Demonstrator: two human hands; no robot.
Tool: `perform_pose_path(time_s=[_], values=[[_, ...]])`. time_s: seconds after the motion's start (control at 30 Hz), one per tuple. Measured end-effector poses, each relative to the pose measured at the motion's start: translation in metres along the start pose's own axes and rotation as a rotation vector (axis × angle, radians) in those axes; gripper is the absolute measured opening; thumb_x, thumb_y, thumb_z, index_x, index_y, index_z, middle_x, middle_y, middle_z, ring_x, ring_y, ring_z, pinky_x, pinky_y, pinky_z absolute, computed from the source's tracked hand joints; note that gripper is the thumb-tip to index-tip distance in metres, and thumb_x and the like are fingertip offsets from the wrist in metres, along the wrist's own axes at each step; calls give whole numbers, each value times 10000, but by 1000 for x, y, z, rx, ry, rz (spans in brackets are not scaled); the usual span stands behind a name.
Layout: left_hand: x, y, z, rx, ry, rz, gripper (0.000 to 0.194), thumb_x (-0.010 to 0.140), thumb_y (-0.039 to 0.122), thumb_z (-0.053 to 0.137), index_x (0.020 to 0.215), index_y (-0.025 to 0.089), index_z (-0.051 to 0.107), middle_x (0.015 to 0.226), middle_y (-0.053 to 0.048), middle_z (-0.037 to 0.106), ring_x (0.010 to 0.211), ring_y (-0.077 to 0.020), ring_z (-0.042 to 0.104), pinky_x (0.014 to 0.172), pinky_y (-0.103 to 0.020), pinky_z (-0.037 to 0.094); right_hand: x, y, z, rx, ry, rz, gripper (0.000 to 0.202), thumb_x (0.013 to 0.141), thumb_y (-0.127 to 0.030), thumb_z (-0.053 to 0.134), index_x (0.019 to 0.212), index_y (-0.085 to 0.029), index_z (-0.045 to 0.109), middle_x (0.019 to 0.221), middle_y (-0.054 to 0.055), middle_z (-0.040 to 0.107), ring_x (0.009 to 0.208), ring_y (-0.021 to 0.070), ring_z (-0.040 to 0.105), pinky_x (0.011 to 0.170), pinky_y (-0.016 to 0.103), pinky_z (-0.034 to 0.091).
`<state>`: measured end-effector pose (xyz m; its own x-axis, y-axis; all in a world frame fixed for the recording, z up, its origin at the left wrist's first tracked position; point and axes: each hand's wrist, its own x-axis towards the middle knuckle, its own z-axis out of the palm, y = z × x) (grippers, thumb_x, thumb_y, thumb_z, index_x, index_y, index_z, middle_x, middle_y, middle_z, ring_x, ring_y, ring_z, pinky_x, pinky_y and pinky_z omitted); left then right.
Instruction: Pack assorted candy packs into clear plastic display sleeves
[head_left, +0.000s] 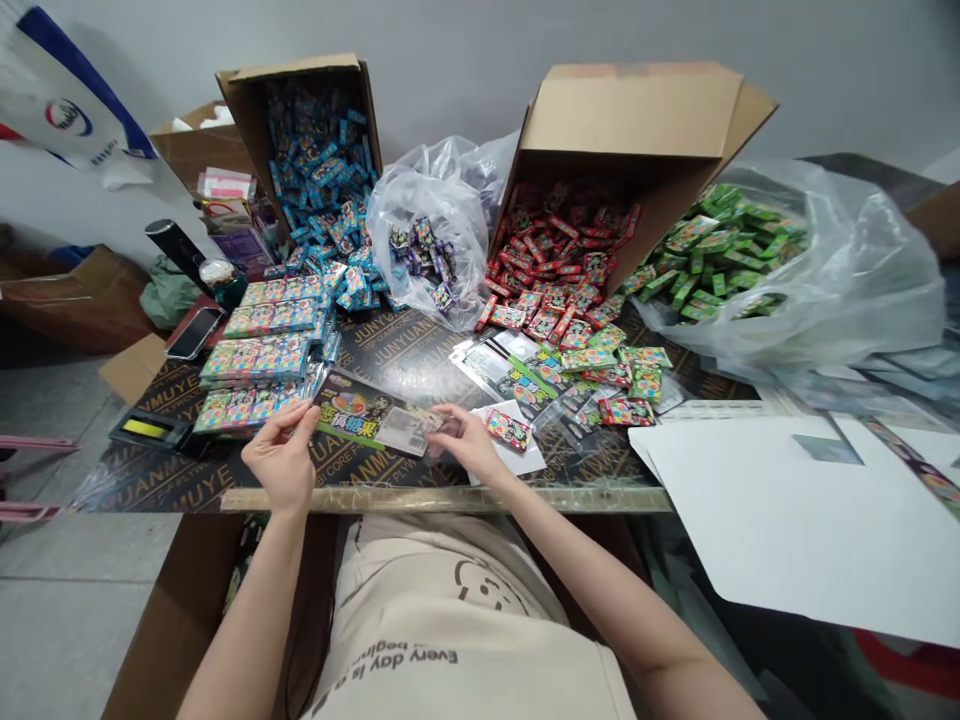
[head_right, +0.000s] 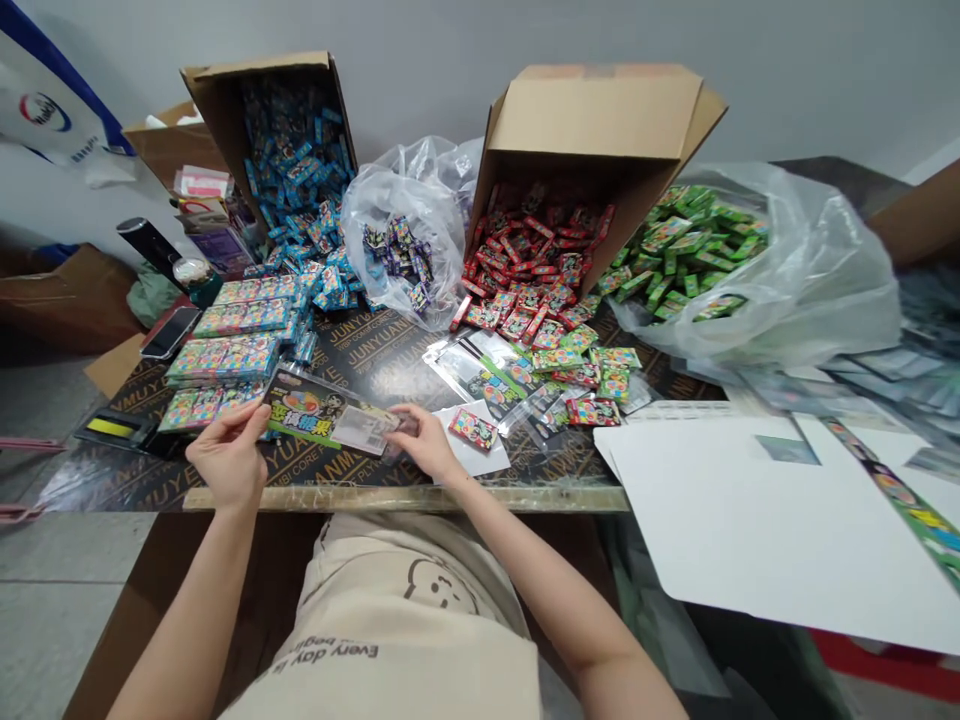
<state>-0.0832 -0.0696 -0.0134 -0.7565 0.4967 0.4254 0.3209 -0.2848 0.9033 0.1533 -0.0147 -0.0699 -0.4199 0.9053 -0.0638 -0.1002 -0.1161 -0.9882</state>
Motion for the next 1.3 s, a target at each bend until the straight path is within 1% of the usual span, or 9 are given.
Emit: perform_pose_path(time_s=[0.1,0.23,0.37,0.47,0.6,0.73,0.87,1.03,1.3], values=[[-5,-26,-14,127,-72,-168,325,643,368,791,850,129,719,767,-50,706,695,-188,672,736,-380,577,23,-8,-13,-11,120,-29,367,679,-394,748,944,-182,608,569,-55,598,436,101,523,497,242,443],[-20,-46,-17,577,-421,69,647,693,402,751,1267,154,582,1292,-186,583,1219,-331,545,1016,-515,447,50,-8,-31,-328,13,-8,310,746,-428,664,886,-151,653,548,-44,561,445,95,484,457,223,380],[-36,-52,10,780,-958,301,916,699,477,750,1470,221,326,1515,-194,364,1411,-376,318,1127,-656,181,68,-1,-29,-505,-148,64,258,734,-379,697,835,-141,683,521,-30,583,445,122,524,487,250,425],[-44,-58,36,834,-1174,361,956,677,489,768,1470,213,311,1522,-207,346,1406,-386,322,1122,-674,150,89,-9,-31,-675,-145,-71,287,692,-329,771,912,-156,709,767,47,708,711,198,658,715,342,518],[-47,-71,55,808,-1202,349,790,739,433,733,1412,192,396,1408,-185,477,1319,-341,439,1114,-601,273,141,-27,-43,-942,-63,-299,403,764,-323,740,1124,-158,664,1159,150,673,1124,275,608,991,452,449],[-46,-76,60,771,-1189,312,780,711,438,761,1382,197,443,1362,-167,495,1279,-341,453,1092,-578,319,206,-24,-40,-985,-187,-299,307,845,-274,647,1128,-156,671,1144,141,698,1092,255,651,980,421,480],[-46,-78,64,751,-1197,262,817,673,436,797,1380,212,455,1362,-160,493,1269,-340,453,1088,-569,327,268,-20,-11,-1015,-261,-394,473,859,-275,623,1312,-153,562,1435,181,492,1354,273,449,1093,450,381],[-47,-81,69,752,-1194,242,833,664,435,805,1391,245,446,1381,-156,486,1274,-354,452,1072,-590,340,348,-54,40,-1209,-281,-712,678,875,-426,600,1457,-157,383,1592,167,204,1486,297,138,1175,498,196],[-41,-84,76,716,-1251,210,813,666,389,796,1392,251,456,1404,-166,465,1284,-365,440,1060,-592,357,431,-77,58,-1424,-162,-188,869,662,-689,694,1315,-141,530,1534,238,270,1410,500,152,1022,674,309]])
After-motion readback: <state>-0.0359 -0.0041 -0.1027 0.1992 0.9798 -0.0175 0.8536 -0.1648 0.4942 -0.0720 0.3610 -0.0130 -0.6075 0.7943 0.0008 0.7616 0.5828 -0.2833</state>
